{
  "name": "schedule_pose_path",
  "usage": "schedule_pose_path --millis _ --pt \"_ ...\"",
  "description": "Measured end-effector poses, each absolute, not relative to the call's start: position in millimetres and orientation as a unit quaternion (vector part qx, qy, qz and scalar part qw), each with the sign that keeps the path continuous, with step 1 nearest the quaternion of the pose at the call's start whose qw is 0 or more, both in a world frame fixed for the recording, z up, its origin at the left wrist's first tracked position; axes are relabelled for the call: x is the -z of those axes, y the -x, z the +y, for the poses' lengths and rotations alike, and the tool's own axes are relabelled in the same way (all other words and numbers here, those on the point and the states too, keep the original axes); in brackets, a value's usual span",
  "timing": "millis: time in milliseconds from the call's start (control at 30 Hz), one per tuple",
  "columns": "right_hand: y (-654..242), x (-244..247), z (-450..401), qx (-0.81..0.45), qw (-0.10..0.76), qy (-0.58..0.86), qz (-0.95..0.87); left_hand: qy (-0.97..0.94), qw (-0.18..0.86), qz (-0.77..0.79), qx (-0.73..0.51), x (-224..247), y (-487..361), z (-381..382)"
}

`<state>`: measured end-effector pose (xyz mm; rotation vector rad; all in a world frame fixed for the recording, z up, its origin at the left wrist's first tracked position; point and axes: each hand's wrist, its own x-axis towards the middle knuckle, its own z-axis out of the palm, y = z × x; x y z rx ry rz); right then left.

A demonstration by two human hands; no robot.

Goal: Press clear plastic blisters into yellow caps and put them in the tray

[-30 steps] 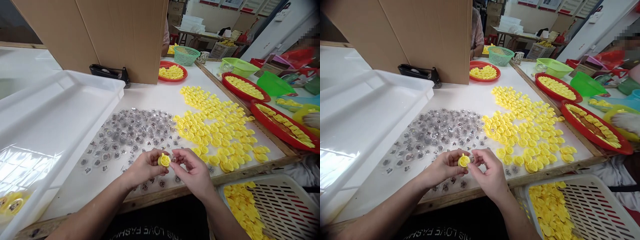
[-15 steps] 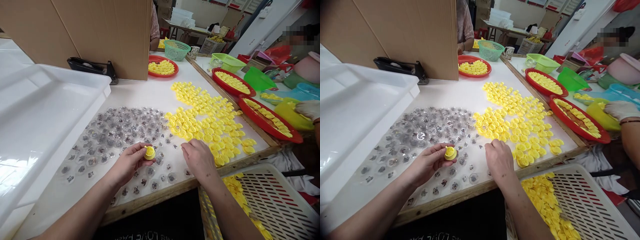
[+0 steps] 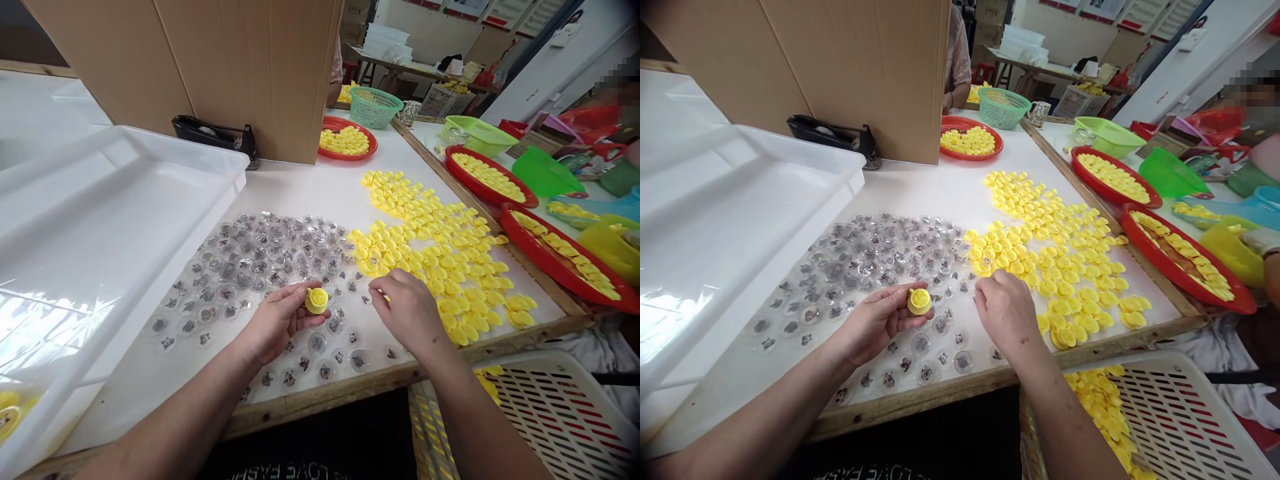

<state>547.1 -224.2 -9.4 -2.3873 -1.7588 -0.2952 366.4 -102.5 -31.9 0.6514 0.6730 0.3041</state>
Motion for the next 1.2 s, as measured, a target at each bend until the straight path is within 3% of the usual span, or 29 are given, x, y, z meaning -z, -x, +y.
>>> schedule_pose_path --millis 100,367,667,833,1200 --pt "-520.9 -4.6 -214.6 0.048 0.264 0.745 -0.611 -0.304 0.890 0.308 -0.144 33.1 -366.3 -105.0" --pt "-506.1 -2.0 -210.9 -0.020 0.351 0.700 -0.621 -0.311 0.889 0.297 -0.160 33.2 -365.1 -100.9" --pt "-475.1 17.7 -228.4 -0.132 0.157 0.696 -0.688 -0.320 0.859 0.313 -0.247 31.2 -362.5 -85.3" --pt "-467.1 26.4 -226.2 -0.134 0.140 0.694 -0.693 -0.326 0.853 0.321 -0.252 33.0 -362.1 -84.4" --pt "-490.2 12.6 -232.2 -0.275 0.412 0.674 -0.548 -0.325 0.867 0.312 -0.214 31.3 -362.3 -92.7"
